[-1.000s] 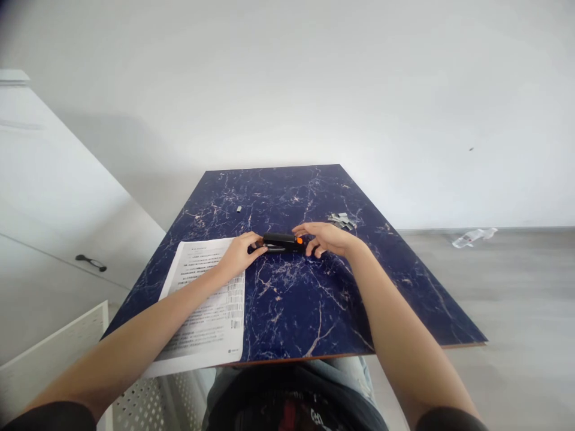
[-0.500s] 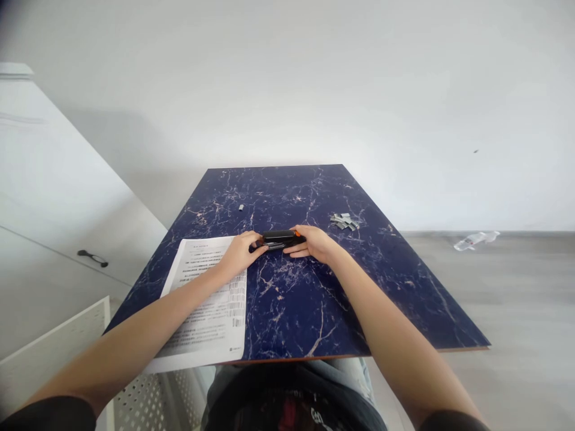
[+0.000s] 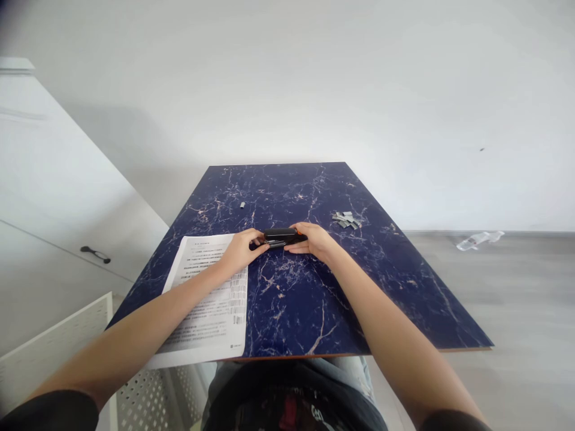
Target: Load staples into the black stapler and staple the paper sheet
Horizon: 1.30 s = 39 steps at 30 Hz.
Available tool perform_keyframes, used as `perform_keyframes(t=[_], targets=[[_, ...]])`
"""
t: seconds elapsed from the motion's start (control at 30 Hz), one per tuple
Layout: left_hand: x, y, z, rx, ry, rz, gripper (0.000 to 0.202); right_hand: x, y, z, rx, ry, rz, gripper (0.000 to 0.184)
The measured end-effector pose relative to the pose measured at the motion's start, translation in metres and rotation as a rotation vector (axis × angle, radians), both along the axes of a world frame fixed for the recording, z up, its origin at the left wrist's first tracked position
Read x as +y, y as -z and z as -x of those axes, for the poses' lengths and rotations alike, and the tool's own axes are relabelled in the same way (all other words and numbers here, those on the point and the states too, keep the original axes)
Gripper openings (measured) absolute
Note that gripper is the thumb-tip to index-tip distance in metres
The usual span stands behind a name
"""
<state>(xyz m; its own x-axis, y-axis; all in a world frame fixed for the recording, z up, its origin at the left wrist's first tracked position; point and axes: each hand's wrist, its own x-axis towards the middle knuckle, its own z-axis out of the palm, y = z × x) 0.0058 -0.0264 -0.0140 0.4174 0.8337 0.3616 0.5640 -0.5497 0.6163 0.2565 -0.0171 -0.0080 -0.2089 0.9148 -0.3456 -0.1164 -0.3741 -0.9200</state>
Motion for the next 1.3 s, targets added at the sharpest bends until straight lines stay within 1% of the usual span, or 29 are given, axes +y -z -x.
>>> perform_keyframes(t=[0.43, 0.63, 0.8, 1.0, 1.13, 1.3], targets=[[0.0, 0.001, 0.0, 0.01, 0.011, -0.003, 0.014, -0.002, -0.003, 0.002, -0.007, 0.033, -0.004, 0.022], [-0.001, 0.0, 0.0, 0.003, 0.003, -0.02, 0.027, -0.005, -0.007, 0.006, -0.023, 0.054, -0.012, 0.019], [0.0, 0.002, 0.001, -0.018, -0.063, 0.049, 0.037, -0.005, -0.008, 0.007, -0.027, 0.068, -0.018, 0.02], [0.0, 0.0, 0.003, 0.0, -0.01, 0.044, 0.026, -0.002, -0.002, 0.005, -0.023, 0.072, -0.021, 0.021], [0.0, -0.002, 0.005, -0.037, 0.003, 0.062, 0.021, 0.0, -0.002, 0.001, -0.029, 0.09, 0.01, 0.022], [0.002, -0.003, 0.009, -0.026, 0.011, 0.038, 0.015, 0.002, -0.001, -0.004, -0.042, 0.105, 0.01, 0.024]])
